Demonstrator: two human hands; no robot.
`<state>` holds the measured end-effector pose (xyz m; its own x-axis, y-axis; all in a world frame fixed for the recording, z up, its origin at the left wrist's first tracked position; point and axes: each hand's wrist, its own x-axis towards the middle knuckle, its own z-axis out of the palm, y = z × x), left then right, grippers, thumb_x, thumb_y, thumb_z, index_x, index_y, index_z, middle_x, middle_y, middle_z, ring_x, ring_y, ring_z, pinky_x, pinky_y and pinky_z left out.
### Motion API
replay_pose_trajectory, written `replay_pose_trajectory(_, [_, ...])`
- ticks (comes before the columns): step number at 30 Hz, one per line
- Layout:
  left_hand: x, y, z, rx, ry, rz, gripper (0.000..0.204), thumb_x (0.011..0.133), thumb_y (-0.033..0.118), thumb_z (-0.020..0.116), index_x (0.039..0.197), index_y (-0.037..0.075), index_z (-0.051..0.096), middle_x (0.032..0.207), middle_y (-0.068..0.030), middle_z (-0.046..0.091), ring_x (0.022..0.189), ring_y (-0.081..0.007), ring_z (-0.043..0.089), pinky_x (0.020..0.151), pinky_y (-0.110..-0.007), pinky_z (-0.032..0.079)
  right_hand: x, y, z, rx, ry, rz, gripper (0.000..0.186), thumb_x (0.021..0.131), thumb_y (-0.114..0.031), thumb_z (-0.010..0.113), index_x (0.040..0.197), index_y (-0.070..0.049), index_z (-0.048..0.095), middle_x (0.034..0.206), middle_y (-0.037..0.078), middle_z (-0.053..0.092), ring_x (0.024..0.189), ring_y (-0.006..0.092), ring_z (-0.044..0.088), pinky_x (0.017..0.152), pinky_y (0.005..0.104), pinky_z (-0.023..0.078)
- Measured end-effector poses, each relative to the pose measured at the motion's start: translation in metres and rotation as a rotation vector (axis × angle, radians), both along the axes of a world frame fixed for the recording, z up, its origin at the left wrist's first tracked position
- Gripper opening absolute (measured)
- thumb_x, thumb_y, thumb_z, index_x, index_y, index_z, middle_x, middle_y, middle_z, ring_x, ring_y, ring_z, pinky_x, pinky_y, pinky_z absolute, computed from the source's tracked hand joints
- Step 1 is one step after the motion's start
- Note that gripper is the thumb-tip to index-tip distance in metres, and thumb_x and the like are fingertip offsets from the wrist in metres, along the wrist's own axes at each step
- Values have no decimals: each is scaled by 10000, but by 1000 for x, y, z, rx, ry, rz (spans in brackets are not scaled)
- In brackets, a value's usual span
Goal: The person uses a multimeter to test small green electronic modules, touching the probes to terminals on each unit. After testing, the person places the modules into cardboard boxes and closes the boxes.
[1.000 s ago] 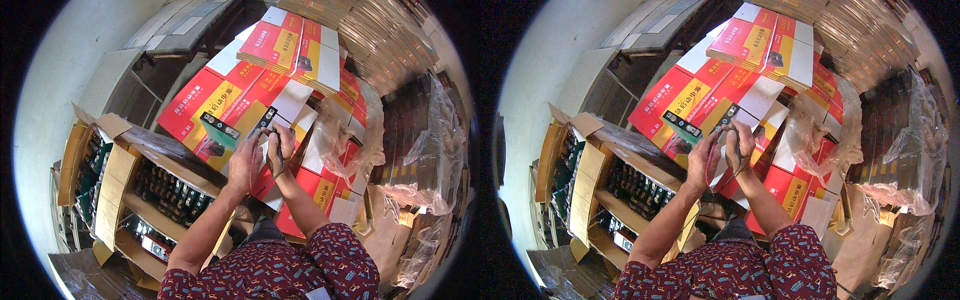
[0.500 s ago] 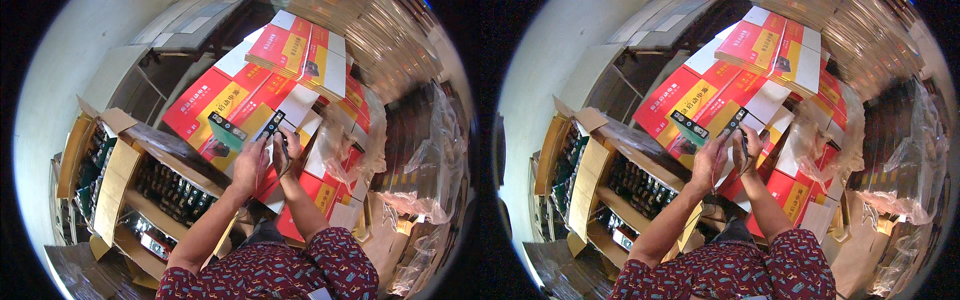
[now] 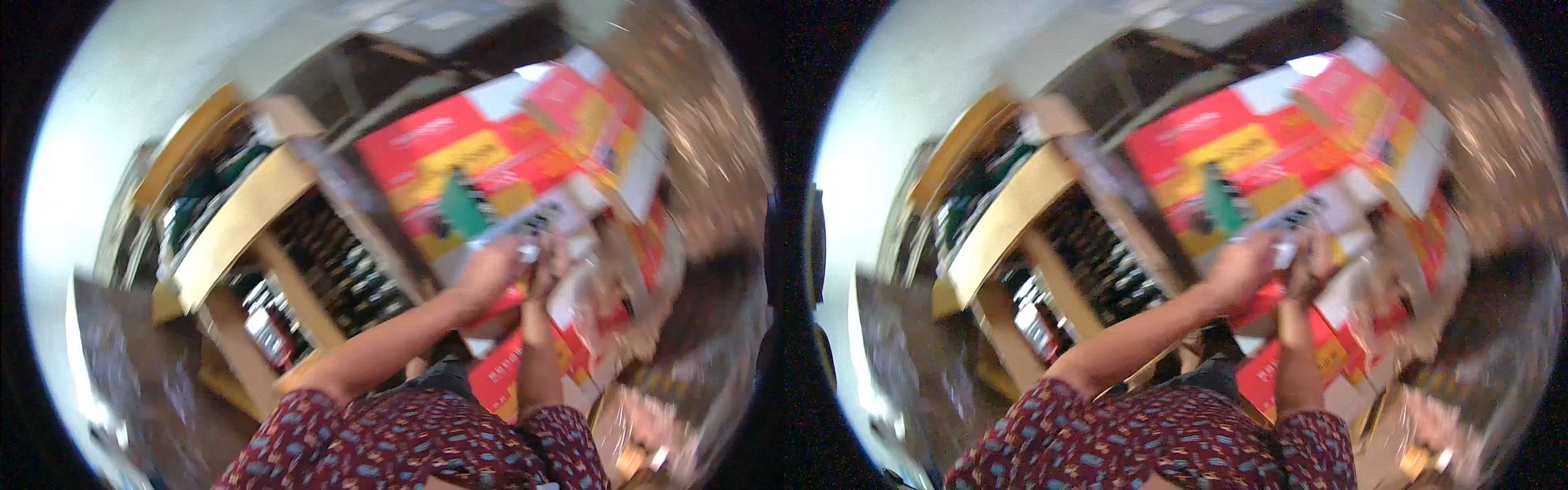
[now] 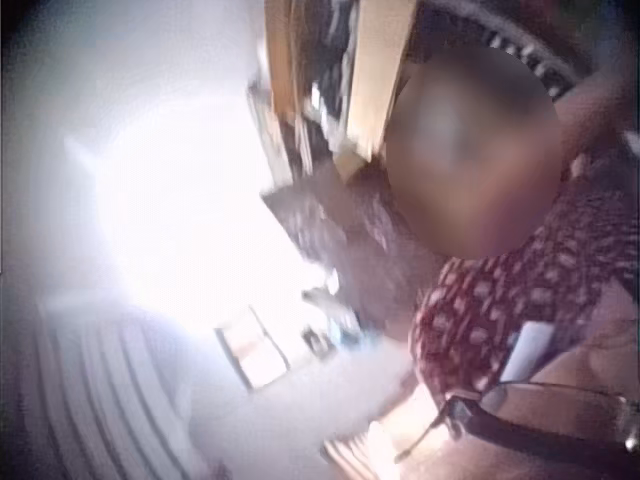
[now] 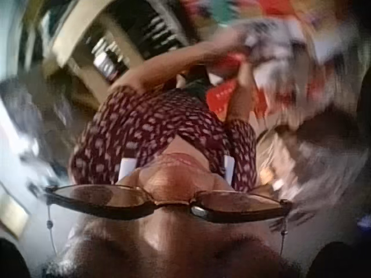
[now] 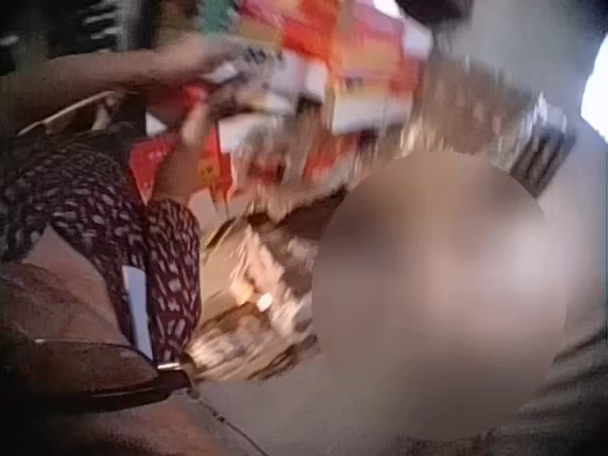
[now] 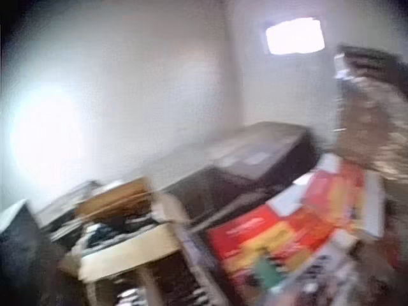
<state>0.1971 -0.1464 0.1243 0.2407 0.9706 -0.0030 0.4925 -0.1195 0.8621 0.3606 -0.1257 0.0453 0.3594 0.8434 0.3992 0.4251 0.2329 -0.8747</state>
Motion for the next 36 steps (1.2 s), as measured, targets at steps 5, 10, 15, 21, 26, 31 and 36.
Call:
replay_pose_trajectory(5, [15,0,-16,76,-23,-16,316,885,135,634,1171,10,584,1054,-207,647,1005,-415,659,845,-507,559,8,-3,5,30,105,57,372,1015,-313,681,1146,36,687,986,104,730,848,204,654,799,371,563])
replay_pose_trajectory(10, [12,-4,-14,149,8,-1,313,897,143,622,1162,-20,585,986,-200,630,942,-407,678,778,-490,578,-2,-6,19,20,97,72,358,1029,-273,656,1182,50,681,1047,157,735,887,229,692,793,370,582])
replay_pose_trajectory(15, [21,5,-22,191,-16,-1,289,884,162,651,1111,-10,602,982,-194,640,928,-399,689,781,-486,582,16,6,15,125,-105,93,313,1047,-230,615,1175,50,677,1103,185,704,931,249,688,815,384,579])
replay_pose_trajectory(21, [18,4,-19,185,-18,-5,297,871,168,668,1100,-7,599,997,-202,645,929,-406,690,783,-491,580,9,3,18,77,-59,46,260,1028,-165,626,1139,65,678,1050,178,690,905,251,683,790,397,580])
replay_pose_trajectory(26, [17,-1,-23,189,-38,26,320,874,184,655,1124,-9,599,986,-217,648,939,-421,687,795,-502,575,12,1,10,115,-74,114,270,1011,-163,642,1149,68,670,1034,166,690,883,245,679,777,396,575])
replay_pose_trajectory(31, [11,-1,-2,52,-240,-57,273,918,214,620,1154,88,672,1094,-221,711,1012,-400,705,832,-534,563,20,-7,12,41,-34,48,259,1013,-172,641,1184,22,651,1085,116,671,995,222,646,883,381,541])
replay_pose_trajectory(36, [0,-8,-29,2,-614,-111,483,965,62,575,1442,43,504,1149,-250,697,1025,-378,703,904,-421,553,-56,-36,68,114,282,130,299,1044,-182,614,1247,38,617,1173,105,649,1119,213,611,986,379,501])
